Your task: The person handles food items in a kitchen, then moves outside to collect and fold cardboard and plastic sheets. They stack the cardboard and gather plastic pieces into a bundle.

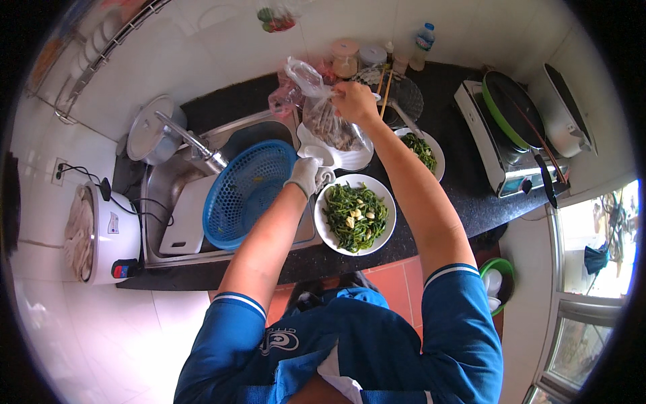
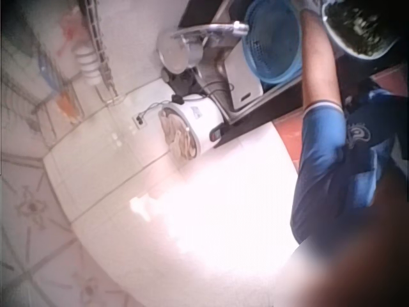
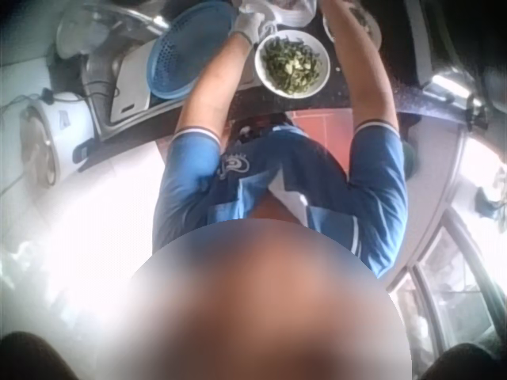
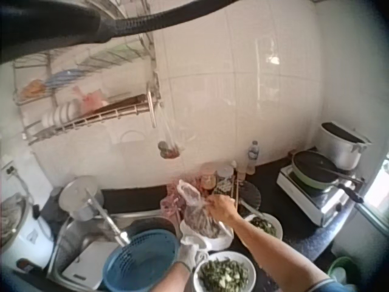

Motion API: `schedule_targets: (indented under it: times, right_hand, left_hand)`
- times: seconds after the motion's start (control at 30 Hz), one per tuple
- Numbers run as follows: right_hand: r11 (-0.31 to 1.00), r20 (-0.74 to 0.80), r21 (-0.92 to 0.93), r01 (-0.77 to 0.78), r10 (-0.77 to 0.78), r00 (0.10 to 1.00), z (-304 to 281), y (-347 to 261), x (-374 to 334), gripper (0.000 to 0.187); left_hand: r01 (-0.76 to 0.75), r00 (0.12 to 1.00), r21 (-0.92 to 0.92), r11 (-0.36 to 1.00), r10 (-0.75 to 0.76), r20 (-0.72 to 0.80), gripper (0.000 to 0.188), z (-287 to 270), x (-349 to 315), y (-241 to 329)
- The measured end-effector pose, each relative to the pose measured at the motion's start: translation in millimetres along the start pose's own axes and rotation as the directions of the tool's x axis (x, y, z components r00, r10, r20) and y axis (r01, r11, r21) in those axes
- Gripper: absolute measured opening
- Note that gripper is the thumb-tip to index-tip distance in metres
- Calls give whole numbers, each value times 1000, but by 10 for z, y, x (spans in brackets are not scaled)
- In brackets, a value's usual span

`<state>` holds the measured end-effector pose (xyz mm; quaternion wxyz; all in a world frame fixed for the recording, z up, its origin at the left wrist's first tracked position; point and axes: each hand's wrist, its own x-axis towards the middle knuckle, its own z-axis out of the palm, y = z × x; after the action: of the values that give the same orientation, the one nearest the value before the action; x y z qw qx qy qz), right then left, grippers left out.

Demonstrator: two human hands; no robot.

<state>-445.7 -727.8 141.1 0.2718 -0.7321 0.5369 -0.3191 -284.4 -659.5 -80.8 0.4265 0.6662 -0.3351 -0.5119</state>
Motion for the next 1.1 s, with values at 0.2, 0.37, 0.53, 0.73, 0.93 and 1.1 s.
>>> schedule_targets:
  times: [0.2,0.37,0.53,0.73,0.93,1.1]
  right_hand:
    - [1000,63,17,-14,13,998,159,221,-101,24]
    - [997,160,-38,-69,75,984,175,303,-305,27]
    - [936,-135,-316,157,-208,969,-68,317,-472,23]
    - [816,121,-562,136,-82,989,-98,332,-481,18]
    - [859,-30,-507,72,-100,995,331,342,-458,16]
    - [929,-52,-352,111,-137,989,370,333,-471,9]
  left_hand:
    - [212,976,-298,931,-184,119,26,-117,-728,626]
    - [65,990,-94,994,-52,127,22,-371,-992,918]
    - [-127,991,98,987,122,57,11,-683,-1065,1294]
    - [-260,917,827,499,395,50,21,-957,-832,1676]
    - [-335,808,870,362,586,67,18,-839,-571,2115]
    - [-563,626,826,-16,644,439,22,-541,-471,2515]
